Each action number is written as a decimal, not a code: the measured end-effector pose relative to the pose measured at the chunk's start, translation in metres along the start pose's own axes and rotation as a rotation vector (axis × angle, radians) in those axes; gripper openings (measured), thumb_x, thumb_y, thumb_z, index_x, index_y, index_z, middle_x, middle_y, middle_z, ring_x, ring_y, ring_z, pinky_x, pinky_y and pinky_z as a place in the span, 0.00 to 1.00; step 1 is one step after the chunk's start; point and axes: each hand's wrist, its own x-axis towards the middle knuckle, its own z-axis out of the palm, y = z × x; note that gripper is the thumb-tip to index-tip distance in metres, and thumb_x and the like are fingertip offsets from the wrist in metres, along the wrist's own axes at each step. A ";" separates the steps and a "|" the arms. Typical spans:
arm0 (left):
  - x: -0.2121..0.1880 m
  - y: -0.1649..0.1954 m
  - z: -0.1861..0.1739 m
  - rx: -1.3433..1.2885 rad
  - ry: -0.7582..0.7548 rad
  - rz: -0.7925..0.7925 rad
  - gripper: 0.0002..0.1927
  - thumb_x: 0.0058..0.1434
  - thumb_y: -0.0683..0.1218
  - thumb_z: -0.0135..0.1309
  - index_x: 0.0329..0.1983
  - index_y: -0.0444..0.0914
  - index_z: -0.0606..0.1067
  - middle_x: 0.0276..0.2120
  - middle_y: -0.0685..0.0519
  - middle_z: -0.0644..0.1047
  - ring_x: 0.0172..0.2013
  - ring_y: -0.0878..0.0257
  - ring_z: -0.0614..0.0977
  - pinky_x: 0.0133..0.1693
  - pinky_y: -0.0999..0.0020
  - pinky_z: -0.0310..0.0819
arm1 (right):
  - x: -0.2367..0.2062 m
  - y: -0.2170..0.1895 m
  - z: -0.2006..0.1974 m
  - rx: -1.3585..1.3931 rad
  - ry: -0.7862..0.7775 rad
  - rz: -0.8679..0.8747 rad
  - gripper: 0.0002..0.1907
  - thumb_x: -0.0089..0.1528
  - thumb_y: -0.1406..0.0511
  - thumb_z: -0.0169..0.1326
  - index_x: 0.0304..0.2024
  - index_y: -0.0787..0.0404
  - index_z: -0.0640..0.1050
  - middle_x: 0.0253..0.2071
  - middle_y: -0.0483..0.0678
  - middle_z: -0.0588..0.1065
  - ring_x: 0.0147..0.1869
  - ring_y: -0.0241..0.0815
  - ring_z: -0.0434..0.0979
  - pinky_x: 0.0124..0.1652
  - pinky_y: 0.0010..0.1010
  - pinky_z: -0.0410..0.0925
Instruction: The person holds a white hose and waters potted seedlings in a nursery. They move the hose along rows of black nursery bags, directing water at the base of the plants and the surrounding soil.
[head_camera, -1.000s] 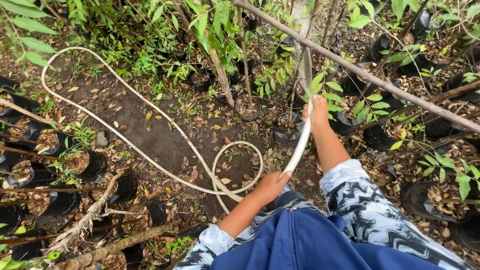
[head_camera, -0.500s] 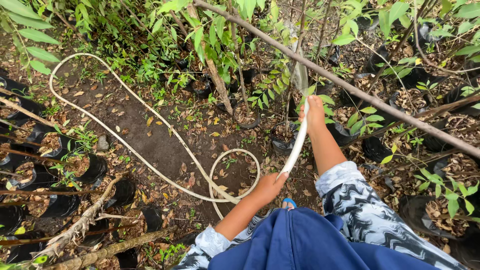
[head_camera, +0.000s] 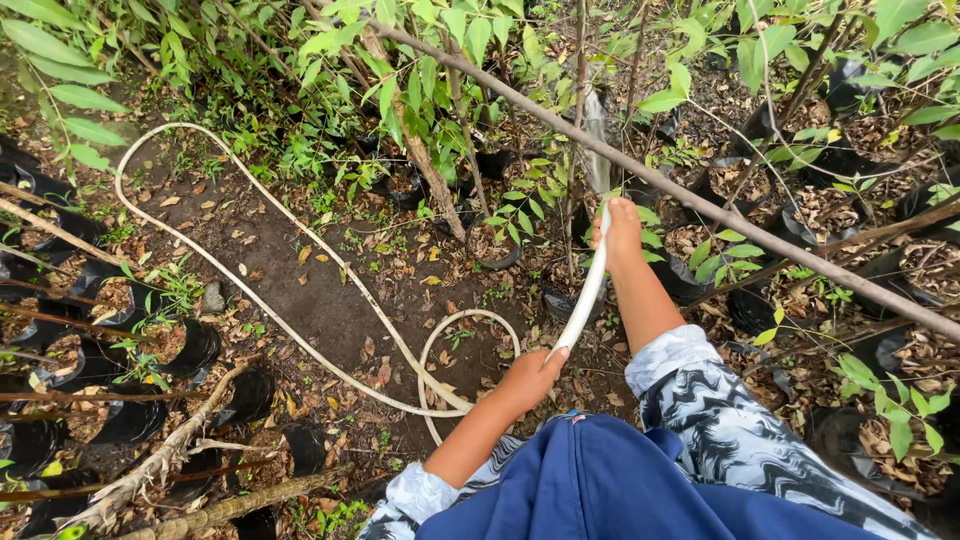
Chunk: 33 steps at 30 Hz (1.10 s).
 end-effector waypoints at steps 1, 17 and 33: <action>0.000 0.001 -0.001 -0.007 -0.002 -0.004 0.31 0.71 0.65 0.42 0.31 0.34 0.75 0.20 0.53 0.72 0.22 0.60 0.72 0.27 0.60 0.66 | 0.001 0.001 0.000 0.003 0.010 0.014 0.08 0.73 0.57 0.43 0.51 0.50 0.66 0.28 0.47 0.69 0.19 0.38 0.65 0.17 0.31 0.61; -0.002 0.010 -0.006 -0.093 -0.020 -0.082 0.28 0.70 0.65 0.43 0.31 0.37 0.74 0.20 0.56 0.72 0.20 0.65 0.73 0.26 0.66 0.68 | 0.001 -0.005 0.008 -0.077 0.016 0.005 0.08 0.73 0.58 0.40 0.50 0.52 0.65 0.28 0.47 0.69 0.19 0.36 0.64 0.17 0.30 0.60; 0.005 0.011 -0.012 -0.106 -0.032 -0.049 0.29 0.70 0.65 0.42 0.33 0.36 0.74 0.18 0.56 0.71 0.18 0.66 0.72 0.24 0.66 0.68 | 0.006 -0.007 0.011 0.025 -0.020 -0.035 0.06 0.73 0.59 0.42 0.49 0.52 0.65 0.27 0.47 0.68 0.19 0.37 0.64 0.17 0.31 0.59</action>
